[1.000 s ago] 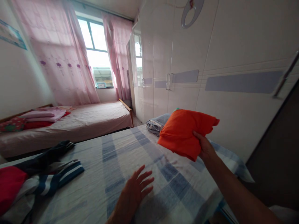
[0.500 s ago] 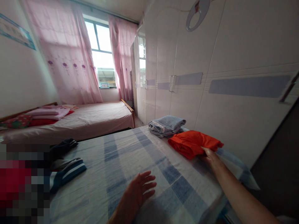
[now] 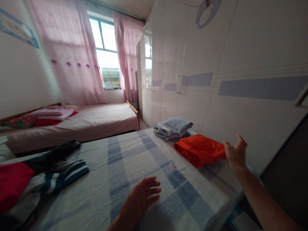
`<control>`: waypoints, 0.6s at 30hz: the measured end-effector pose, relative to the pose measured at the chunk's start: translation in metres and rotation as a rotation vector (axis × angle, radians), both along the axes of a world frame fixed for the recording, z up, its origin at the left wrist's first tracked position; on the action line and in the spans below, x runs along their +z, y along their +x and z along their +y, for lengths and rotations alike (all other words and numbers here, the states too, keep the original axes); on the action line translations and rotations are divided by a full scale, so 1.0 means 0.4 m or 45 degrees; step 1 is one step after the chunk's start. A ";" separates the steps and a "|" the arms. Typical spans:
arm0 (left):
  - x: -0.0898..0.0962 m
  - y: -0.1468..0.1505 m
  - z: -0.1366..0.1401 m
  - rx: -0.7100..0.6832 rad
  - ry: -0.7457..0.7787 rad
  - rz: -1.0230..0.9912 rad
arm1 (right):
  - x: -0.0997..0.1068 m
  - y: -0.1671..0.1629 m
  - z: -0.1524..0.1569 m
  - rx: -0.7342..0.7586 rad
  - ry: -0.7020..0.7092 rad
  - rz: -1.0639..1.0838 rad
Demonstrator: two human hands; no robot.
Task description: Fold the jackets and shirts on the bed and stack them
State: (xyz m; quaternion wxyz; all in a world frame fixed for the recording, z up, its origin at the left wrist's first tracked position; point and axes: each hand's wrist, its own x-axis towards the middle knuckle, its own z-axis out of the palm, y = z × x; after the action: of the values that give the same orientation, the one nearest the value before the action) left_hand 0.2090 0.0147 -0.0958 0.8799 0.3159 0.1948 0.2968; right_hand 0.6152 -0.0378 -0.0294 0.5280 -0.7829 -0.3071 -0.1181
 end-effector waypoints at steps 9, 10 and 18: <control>0.006 -0.006 -0.009 0.016 0.098 0.042 | -0.073 -0.103 0.255 0.201 -0.964 -0.366; 0.007 -0.006 -0.011 0.018 0.105 0.045 | -0.105 -0.106 0.263 0.214 -1.013 -0.341; 0.013 0.000 -0.017 0.027 0.102 0.043 | -0.087 -0.037 0.258 0.307 -1.044 -0.317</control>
State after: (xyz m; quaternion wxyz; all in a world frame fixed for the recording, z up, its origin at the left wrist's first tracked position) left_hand 0.2091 0.0080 -0.0907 0.8599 0.3538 0.2008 0.3083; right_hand 0.6002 0.0654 -0.0640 0.1430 -0.8659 -0.4790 -0.0176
